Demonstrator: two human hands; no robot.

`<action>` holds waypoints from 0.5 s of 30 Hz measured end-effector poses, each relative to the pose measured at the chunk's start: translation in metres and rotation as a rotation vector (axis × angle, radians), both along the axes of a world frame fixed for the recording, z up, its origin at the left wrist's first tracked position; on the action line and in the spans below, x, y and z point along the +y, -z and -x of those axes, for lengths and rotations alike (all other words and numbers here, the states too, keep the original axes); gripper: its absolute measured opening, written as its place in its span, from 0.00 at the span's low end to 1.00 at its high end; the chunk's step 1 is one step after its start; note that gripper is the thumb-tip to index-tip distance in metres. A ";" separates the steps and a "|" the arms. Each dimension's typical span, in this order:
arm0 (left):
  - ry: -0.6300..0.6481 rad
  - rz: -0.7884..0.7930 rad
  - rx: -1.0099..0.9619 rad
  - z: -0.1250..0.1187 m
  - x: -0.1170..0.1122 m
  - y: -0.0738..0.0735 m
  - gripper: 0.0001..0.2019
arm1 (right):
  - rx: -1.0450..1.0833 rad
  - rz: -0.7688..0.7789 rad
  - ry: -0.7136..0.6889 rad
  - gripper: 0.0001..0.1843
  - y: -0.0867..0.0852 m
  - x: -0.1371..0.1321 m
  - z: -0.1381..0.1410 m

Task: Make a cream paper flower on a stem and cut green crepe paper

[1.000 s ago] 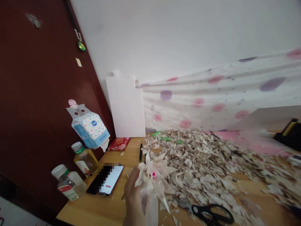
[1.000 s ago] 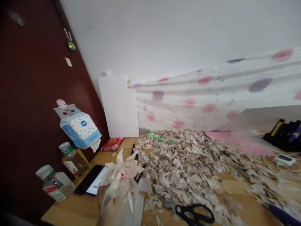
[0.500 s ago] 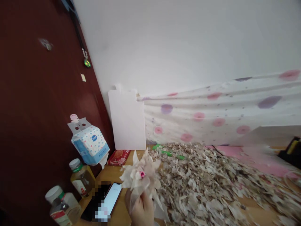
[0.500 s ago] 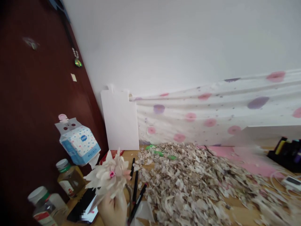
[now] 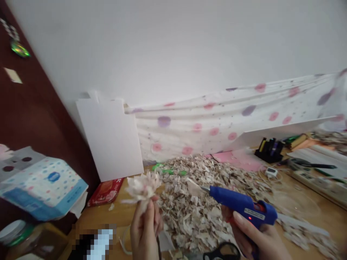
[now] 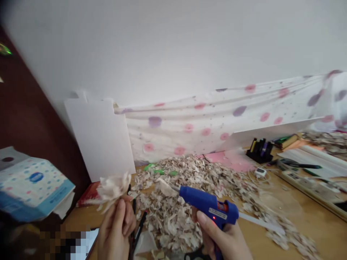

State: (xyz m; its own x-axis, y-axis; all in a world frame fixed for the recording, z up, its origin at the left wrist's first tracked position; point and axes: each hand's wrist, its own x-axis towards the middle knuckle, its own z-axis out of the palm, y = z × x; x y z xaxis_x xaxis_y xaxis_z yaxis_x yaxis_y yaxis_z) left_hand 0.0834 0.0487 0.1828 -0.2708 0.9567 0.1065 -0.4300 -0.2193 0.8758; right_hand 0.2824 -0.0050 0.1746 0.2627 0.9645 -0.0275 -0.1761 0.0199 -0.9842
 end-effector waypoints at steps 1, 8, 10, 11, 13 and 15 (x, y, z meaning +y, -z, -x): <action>0.045 0.031 -0.012 -0.006 0.001 0.000 0.22 | 0.001 -0.004 -0.002 0.31 0.001 0.001 0.001; 0.393 0.164 0.042 -0.053 0.012 0.001 0.26 | -0.038 0.081 0.040 0.33 0.013 -0.005 -0.004; 0.425 0.183 0.052 -0.060 0.012 0.006 0.25 | -0.024 0.090 0.058 0.33 0.017 -0.007 -0.011; 0.442 0.192 0.047 -0.062 0.013 0.009 0.25 | -0.008 0.092 0.065 0.33 0.018 -0.008 -0.015; 0.472 0.225 0.014 -0.066 0.016 0.016 0.24 | 0.032 0.094 0.084 0.32 0.022 -0.008 -0.025; 0.473 0.268 -0.014 -0.069 0.023 0.024 0.24 | 0.065 0.096 0.118 0.31 0.024 -0.008 -0.035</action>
State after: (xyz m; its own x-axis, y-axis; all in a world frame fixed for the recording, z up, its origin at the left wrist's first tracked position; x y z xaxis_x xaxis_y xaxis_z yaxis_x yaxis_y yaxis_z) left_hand 0.1523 0.0713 0.1588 0.1964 0.9677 -0.1581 -0.4401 0.2310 0.8677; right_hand 0.3175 -0.0134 0.1503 0.3687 0.9191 -0.1388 -0.2412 -0.0496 -0.9692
